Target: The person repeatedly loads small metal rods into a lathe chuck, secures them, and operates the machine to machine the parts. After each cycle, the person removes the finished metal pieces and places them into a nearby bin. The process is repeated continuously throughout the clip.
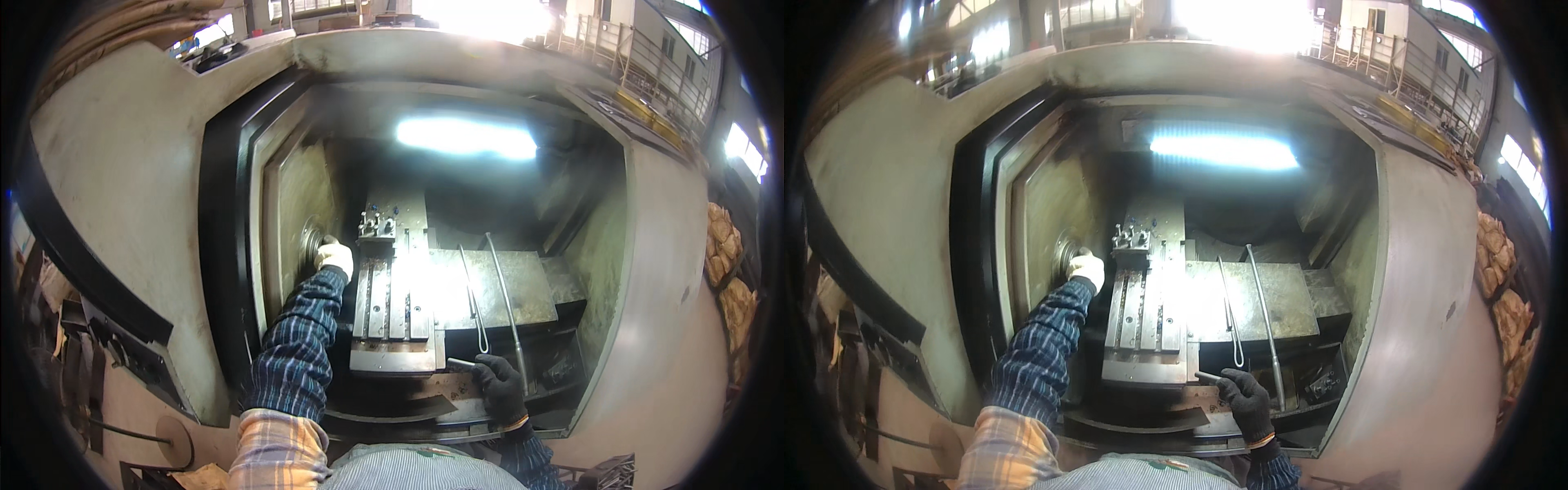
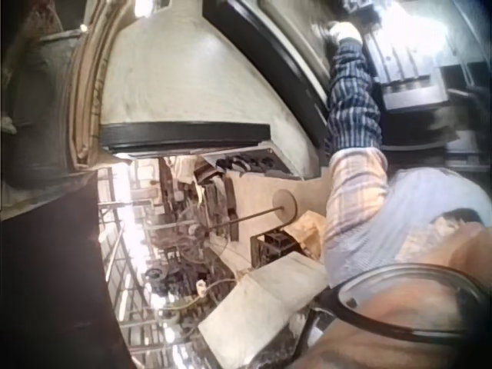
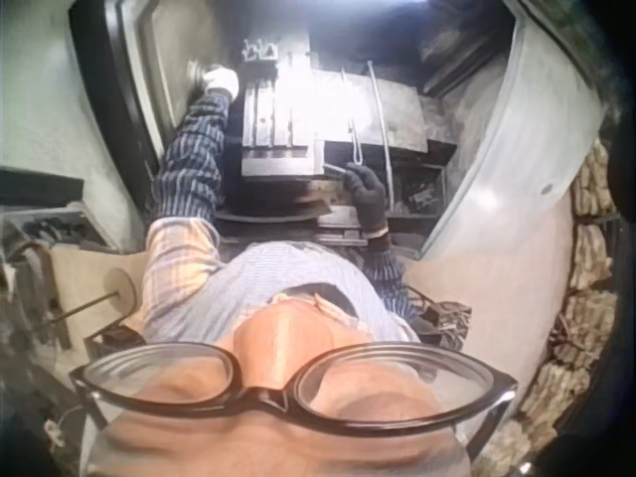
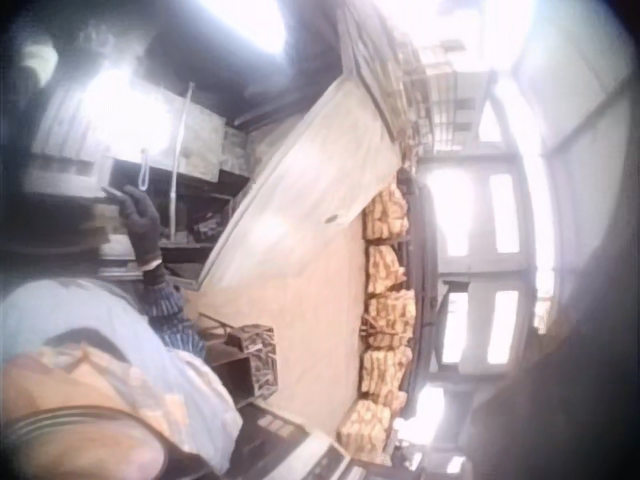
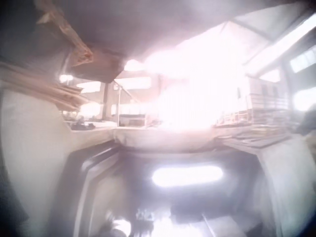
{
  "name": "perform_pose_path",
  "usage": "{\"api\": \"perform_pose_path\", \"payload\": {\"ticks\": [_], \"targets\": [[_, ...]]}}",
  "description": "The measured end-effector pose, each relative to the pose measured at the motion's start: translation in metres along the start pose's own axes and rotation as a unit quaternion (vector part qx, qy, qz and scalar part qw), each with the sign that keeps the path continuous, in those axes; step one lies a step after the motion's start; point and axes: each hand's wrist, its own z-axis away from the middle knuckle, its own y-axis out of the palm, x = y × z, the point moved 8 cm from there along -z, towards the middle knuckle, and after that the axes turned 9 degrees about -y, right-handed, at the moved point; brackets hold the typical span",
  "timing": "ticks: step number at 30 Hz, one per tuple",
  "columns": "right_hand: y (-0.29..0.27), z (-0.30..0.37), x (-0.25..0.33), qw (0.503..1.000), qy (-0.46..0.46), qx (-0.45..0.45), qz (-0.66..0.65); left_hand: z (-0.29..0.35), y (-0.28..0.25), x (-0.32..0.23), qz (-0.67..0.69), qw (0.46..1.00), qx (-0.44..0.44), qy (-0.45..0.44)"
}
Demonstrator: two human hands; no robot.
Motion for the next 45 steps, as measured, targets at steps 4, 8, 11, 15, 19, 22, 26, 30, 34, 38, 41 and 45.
{"api": "perform_pose_path", "payload": {"ticks": [4,8,11,15,19,22,26,30,34,38,41,45], "targets": [[-0.005,-0.009,0.003,1.000,0.001,0.008,0.012,-0.012,-0.023,-0.005,0.166,0.984,0.041,0.047],[0.007,-0.023,-0.004,0.993,-0.077,0.037,0.076,0.023,-0.096,-0.002,0.269,0.949,0.010,0.166],[0.033,-0.039,0.006,0.989,-0.116,0.039,0.084,0.074,-0.170,-0.004,0.443,0.866,-0.081,0.217],[0.064,-0.064,-0.020,0.994,-0.084,0.069,0.032,0.160,-0.207,0.038,0.628,0.738,-0.216,0.121],[0.102,-0.103,-0.037,0.992,-0.077,0.070,-0.069,0.248,-0.192,0.130,0.936,0.324,-0.135,0.025],[0.148,-0.146,-0.029,0.987,-0.112,0.075,-0.083,0.305,-0.158,0.219,0.912,0.302,-0.277,-0.012],[0.225,-0.200,-0.025,0.982,-0.162,0.071,-0.061,0.407,-0.107,0.306,0.863,0.303,-0.389,-0.112],[0.272,-0.244,-0.040,0.974,-0.223,0.006,0.051,0.473,-0.047,0.360,0.856,0.296,-0.388,-0.168],[0.299,-0.271,-0.073,0.973,-0.110,0.078,-0.187,0.490,-0.019,0.401,0.628,0.417,-0.361,-0.548],[0.331,-0.251,-0.086,0.893,0.204,0.151,-0.372,0.468,0.021,0.420,0.634,0.526,-0.323,-0.465],[0.361,-0.235,-0.064,0.867,0.201,0.216,-0.401,0.461,0.012,0.416,0.701,0.452,-0.362,-0.416],[0.366,-0.263,-0.109,0.976,0.034,0.138,-0.162,0.438,-0.042,0.396,0.651,0.460,-0.420,-0.433]]}}
